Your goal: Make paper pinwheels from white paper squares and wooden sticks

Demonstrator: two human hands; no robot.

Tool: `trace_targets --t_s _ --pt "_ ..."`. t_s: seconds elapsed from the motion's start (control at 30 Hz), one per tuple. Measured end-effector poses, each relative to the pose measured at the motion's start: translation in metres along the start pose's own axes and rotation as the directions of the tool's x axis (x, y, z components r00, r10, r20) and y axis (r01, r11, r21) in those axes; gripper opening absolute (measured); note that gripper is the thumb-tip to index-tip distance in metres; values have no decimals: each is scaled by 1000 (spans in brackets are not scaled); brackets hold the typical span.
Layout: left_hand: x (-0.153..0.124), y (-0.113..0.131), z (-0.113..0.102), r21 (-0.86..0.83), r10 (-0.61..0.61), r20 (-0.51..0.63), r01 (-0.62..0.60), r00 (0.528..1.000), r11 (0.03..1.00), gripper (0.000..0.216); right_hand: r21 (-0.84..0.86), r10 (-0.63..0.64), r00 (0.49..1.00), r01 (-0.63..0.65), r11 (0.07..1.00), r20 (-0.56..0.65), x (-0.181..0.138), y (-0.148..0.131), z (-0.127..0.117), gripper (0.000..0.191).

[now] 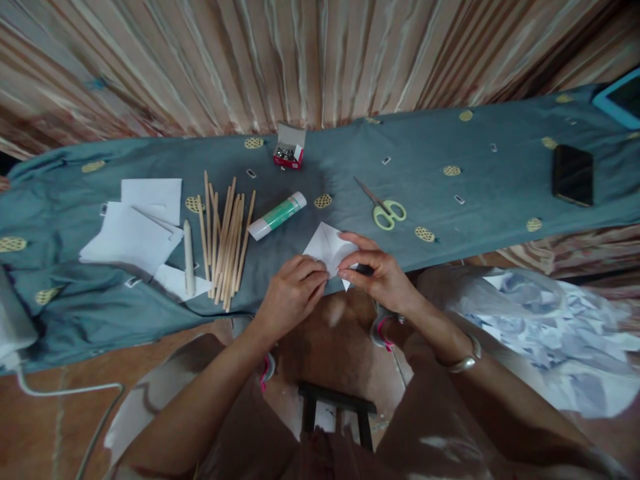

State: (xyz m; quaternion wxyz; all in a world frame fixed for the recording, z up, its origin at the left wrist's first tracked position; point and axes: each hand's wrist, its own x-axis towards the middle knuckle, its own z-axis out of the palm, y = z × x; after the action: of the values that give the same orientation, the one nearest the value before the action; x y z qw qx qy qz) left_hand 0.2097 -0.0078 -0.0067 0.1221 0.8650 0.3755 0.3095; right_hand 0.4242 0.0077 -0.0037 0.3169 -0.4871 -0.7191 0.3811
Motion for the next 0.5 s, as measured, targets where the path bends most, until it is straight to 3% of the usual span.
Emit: trace_targets --t_s 0.3,0.5 --pt "-2 5 0 -68 1 -25 -3 1000 998 25 -91 7 995 -16 996 -102 3 -2 9 9" --pt "-3 1 3 -68 -4 -28 2 1000 998 19 -172 -18 991 -5 985 -131 3 -2 14 7"
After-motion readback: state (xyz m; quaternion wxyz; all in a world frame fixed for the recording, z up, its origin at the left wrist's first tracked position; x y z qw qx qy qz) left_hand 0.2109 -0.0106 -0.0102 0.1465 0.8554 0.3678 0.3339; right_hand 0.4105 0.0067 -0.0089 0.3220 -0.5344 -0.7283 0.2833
